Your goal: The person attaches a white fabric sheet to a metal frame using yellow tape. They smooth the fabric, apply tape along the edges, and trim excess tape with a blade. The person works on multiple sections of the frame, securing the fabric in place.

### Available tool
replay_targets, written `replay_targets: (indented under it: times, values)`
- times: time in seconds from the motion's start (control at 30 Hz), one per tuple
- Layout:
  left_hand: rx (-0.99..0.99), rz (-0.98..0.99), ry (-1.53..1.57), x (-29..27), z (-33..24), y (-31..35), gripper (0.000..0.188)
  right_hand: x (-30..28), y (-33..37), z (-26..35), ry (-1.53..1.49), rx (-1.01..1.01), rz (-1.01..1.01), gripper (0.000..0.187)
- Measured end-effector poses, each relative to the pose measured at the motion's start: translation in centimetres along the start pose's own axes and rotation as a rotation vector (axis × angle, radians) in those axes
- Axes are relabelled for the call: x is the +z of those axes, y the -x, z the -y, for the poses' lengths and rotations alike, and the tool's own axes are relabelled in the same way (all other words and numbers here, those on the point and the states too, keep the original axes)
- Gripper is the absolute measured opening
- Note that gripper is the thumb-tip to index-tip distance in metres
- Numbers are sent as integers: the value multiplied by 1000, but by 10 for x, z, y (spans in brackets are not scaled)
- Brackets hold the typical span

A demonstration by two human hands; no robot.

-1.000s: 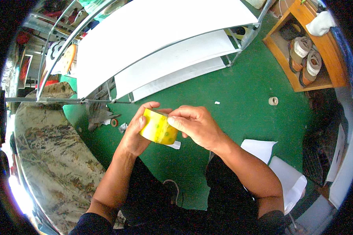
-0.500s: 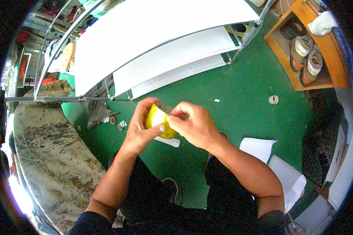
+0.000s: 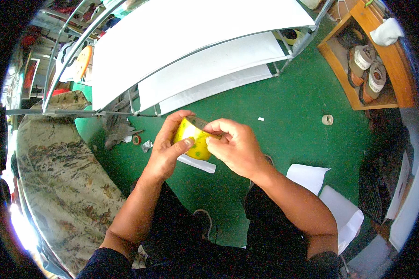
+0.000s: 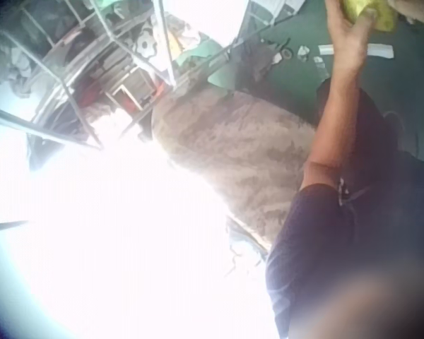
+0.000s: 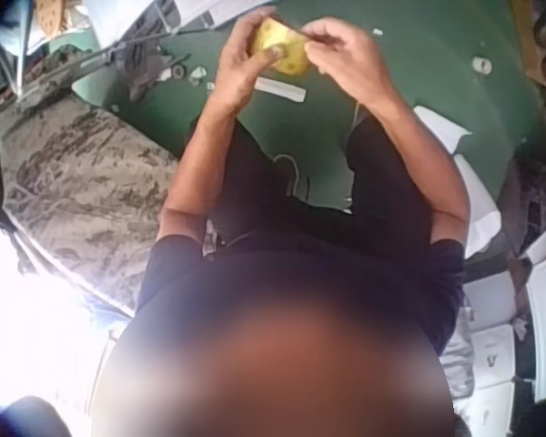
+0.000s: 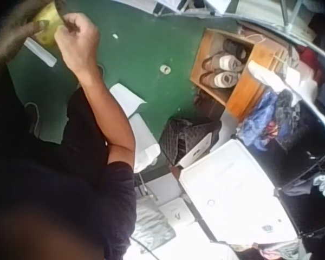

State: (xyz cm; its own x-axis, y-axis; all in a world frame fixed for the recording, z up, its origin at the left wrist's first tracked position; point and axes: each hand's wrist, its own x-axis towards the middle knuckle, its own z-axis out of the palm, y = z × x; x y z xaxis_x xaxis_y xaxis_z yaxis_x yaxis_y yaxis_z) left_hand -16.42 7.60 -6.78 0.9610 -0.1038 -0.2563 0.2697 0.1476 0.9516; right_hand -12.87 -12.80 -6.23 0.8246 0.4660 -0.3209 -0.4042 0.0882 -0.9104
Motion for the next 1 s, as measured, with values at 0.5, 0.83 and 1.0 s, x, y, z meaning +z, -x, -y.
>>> replay_targets:
  times: [0.5,0.83,1.0]
  values:
    - [-197,81,680,-1,-8,1,78,-6,-1,10,-123,-88,106,22]
    - [-200,23,471,6,-3,3,90,-10,2,10,-68,-88,93,20]
    - [-196,21,475,3,-5,7,92,-5,2,10,-14,-137,95,19]
